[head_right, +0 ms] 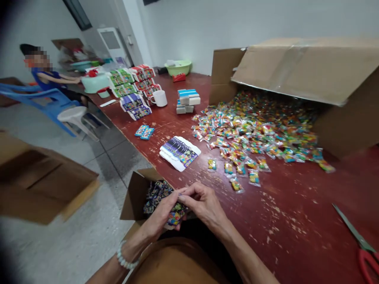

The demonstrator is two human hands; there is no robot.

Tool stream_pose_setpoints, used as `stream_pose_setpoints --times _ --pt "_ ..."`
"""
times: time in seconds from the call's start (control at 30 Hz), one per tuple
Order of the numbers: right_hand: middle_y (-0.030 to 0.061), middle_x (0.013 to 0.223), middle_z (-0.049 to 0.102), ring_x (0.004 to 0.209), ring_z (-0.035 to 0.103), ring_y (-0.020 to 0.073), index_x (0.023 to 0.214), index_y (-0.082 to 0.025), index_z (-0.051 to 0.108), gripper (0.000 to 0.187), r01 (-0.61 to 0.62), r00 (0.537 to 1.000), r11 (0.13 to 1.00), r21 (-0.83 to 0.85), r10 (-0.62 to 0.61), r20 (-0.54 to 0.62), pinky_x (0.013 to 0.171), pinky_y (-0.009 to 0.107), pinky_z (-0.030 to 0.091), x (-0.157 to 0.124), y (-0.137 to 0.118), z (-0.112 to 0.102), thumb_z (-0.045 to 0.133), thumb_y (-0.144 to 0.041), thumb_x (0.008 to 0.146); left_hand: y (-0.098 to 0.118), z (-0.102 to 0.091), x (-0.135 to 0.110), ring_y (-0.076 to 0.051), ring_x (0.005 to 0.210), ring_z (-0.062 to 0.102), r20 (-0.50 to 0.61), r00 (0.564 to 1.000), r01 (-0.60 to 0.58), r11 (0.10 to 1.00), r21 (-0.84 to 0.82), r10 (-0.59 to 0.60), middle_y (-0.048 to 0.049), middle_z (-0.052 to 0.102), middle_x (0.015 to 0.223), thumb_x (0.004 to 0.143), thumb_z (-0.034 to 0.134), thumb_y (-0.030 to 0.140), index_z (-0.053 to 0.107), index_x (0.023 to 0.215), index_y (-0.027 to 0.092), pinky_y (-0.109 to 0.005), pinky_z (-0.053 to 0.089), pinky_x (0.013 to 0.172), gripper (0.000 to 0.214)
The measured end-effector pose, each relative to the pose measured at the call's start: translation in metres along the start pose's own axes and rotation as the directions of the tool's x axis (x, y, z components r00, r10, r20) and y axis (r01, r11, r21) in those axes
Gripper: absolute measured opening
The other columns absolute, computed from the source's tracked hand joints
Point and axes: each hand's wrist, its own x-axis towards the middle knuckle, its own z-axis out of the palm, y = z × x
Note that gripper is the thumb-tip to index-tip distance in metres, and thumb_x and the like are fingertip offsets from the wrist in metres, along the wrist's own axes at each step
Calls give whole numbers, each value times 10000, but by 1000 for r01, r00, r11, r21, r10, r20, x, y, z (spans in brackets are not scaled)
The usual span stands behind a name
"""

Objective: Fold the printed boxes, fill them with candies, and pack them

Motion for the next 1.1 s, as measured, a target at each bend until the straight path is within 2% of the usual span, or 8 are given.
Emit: stream_pose_setpoints --times 0.27,0.4,0.5,0.6,0.7,0.83,0.93,1.1 --pt "81 1082 710 986 684 211 1078 -248 723 196 276 955 890 -363 -296 0 853 317 559 -12 25 0 609 -325 939 -18 16 8 -128 445 550 -46 994 84 950 -301 -103 -13 620 630 793 634 705 684 972 151 -208 422 383 584" --pt "83 1190 692 1075 666 230 1205 -260 682 300 196 975 918 -344 -219 -31 947 361 535 -15 28 4 611 -343 926 -22 16 7 -137 518 595 -96 992 34 897 -440 -84 -17 663 735 818 640 661 666 1110 182 -234 480 483 562" --pt "66 1051 734 941 692 213 1081 -229 724 236 17 1000 967 -255 -12 22 873 347 551 -17 11 2 580 -346 935 -17 14 -9 -152 662 649 22 996 88 901 -424 -87 -24 702 869 777 773 527 643 1203 220 -262 537 637 541" --pt "46 918 744 846 692 203 1031 -203 733 225 -63 988 974 -219 91 121 794 332 552 -11 -3 -18 619 -342 895 -15 0 -22 -193 897 679 161 976 187 946 -263 -149 -72 719 999 782 817 335 679 1183 196 -291 530 829 445" --pt "62 965 741 882 682 215 1062 -194 715 249 2 987 901 -433 -70 -142 816 350 534 2 -6 -56 577 -327 903 -24 -22 -23 -195 835 662 145 956 276 947 -165 -254 -48 692 970 699 874 301 691 1099 209 -318 551 755 449" --pt "119 1147 715 1067 646 248 1149 -175 685 278 -124 926 551 -825 -234 -296 968 386 480 32 -9 -93 510 -258 949 -37 -58 -18 -193 794 633 54 976 210 978 8 -210 4 653 888 640 890 355 639 1178 271 -311 529 711 600" --pt "152 1237 677 1171 592 289 1215 -167 662 303 -183 953 381 -906 -157 -259 1020 421 442 62 -11 -94 542 -236 945 -34 -87 -16 -195 806 606 131 963 169 909 382 -234 -16 670 869 639 868 407 711 1114 207 -283 478 721 539" --pt "196 1156 683 1119 615 339 1053 -135 702 244 -238 956 394 -888 -68 -287 949 440 466 88 -13 -90 676 -138 810 -23 -103 -24 -219 850 595 295 879 102 753 650 -374 7 696 887 613 816 357 749 1085 248 -293 470 759 490"
